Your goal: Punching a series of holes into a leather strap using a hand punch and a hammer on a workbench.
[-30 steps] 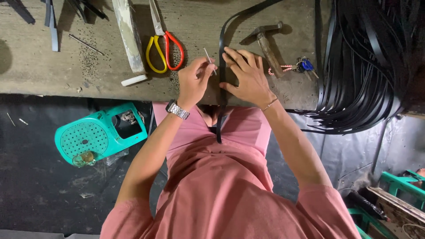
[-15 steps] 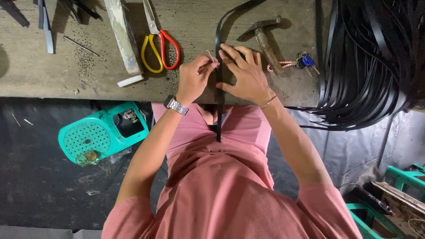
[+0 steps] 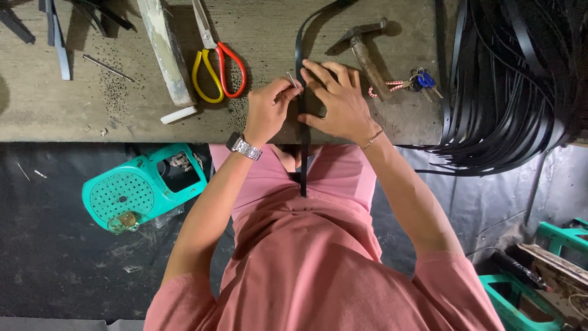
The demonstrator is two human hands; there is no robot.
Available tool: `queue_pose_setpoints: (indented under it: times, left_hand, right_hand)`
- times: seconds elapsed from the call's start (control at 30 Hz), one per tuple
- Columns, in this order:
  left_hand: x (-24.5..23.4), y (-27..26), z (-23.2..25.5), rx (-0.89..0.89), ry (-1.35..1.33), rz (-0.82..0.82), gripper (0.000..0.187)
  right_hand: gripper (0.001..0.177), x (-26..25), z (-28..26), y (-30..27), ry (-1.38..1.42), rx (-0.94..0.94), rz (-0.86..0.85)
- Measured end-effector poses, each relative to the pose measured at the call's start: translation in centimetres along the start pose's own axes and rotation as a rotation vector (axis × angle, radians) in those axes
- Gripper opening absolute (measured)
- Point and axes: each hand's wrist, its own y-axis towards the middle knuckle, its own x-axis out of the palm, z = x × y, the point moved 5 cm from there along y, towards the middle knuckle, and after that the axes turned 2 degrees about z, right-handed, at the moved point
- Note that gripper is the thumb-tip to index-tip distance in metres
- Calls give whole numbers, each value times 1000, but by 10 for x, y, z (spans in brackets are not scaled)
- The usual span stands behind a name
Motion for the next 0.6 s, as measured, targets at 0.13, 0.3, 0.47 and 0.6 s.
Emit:
queue_pose_setpoints:
  times: [0.13,0.3,0.47,0.6]
  left_hand:
    - [-3,1,9,79,-51,19,5]
    - [6,-8,5,184,-16,-14,4]
    - [14,-15,1,279,136,-47,9]
    - [13,-14,3,273,103,-46,9]
  right_hand:
    - [84,1,0,1,8,18,-32]
    - [87,5,1,1,20,74,-148]
    - [39,-20,14,-14,301,38,484]
    - [50,-20,55,-25,-159,502,425]
